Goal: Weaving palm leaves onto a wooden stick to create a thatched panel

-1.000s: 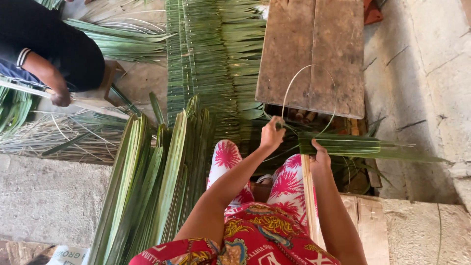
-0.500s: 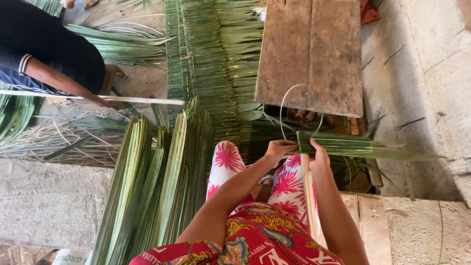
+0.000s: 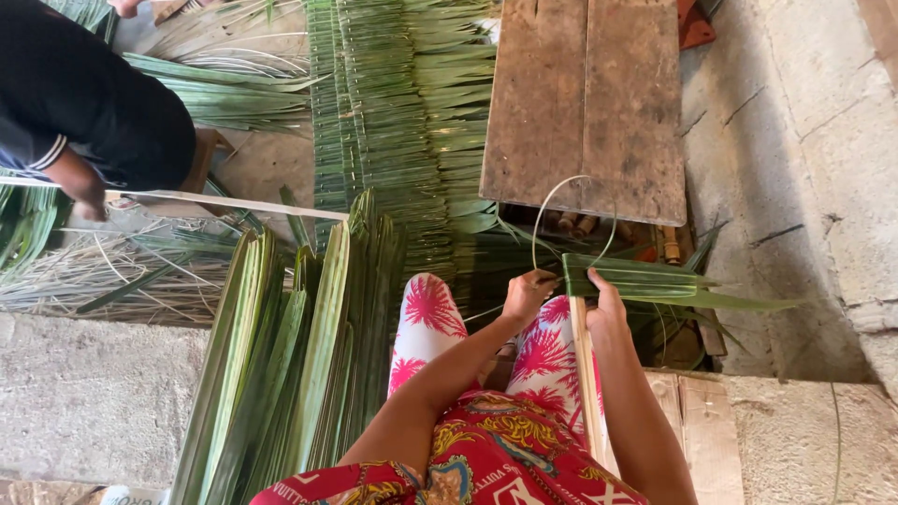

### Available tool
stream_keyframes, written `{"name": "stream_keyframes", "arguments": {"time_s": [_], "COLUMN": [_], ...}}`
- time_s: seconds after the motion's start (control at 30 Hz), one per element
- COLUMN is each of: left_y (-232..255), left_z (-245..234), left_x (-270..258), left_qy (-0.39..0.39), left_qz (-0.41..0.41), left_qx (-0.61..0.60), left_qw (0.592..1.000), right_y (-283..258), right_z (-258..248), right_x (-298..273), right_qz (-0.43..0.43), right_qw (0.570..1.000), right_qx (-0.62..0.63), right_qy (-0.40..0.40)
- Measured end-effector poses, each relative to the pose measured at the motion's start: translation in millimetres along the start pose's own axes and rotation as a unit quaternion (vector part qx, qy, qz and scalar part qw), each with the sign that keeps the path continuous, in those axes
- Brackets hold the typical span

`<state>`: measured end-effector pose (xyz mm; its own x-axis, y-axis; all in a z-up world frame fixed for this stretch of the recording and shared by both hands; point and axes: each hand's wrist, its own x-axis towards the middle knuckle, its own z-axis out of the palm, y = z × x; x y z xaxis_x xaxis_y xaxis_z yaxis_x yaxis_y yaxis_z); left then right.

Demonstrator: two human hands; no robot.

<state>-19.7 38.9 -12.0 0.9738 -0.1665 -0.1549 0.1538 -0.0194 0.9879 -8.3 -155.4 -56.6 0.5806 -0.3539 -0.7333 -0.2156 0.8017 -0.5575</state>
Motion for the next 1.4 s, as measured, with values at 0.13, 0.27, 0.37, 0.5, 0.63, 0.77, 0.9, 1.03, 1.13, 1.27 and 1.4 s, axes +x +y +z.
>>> {"name": "stream_keyframes", "arguments": {"time_s": [0.13,0.27,0.37,0.5,0.63,0.77,0.9,1.03,1.13,1.27,1.4], "left_y": [-7.5,-1.4,-6.1,-26.6,-31.9,-33.0,-23.9,-26.7,-24.1,-30.4,-53.5], "left_z": [12.5,21.0,25.5,30.0,31.0,32.0,29.9,35.0,39.7,50.0,52.1], "left_x": [3.5,6.6,12.5,22.3,22.8,23.3,17.5,16.9,17.1,18.0,29.6], "left_qy": [0.000,0.000,-0.002,0.012,0.013,0.015,0.022,0.028,0.044,0.049,0.041], "left_qz": [-0.003,0.020,0.070,0.111,0.124,0.150,0.160,0.169,0.172,0.130,0.083], "left_qx": [0.078,0.109,0.122,0.139,0.138,0.144,0.138,0.136,0.137,0.063,0.065], "left_qw": [0.997,0.994,0.990,0.984,0.982,0.978,0.977,0.976,0.974,0.988,0.994], "right_y": [0.4,3.7,3.6,5.5,11.1,11.6,12.5,9.6,13.3,17.8,15.3], "right_z": [-2.9,-2.0,-0.3,2.5,-11.6,-14.3,-15.5,-9.9,-10.2,-18.5,-18.1], "right_x": [12.3,14.4,12.7,7.0,40.1,40.9,44.8,30.8,36.1,59.3,57.2], "right_qz": [-0.002,-0.006,-0.010,-0.009,-0.003,0.000,0.009,0.007,0.001,0.000,-0.001], "right_qw": [1.000,1.000,1.000,1.000,1.000,1.000,1.000,1.000,0.999,1.000,0.999], "right_qx": [0.006,0.007,0.011,0.018,0.002,0.000,-0.019,-0.024,-0.037,-0.024,-0.028], "right_qy": [0.001,-0.011,-0.013,-0.019,-0.016,-0.009,-0.009,-0.003,0.012,0.020,0.015]}}
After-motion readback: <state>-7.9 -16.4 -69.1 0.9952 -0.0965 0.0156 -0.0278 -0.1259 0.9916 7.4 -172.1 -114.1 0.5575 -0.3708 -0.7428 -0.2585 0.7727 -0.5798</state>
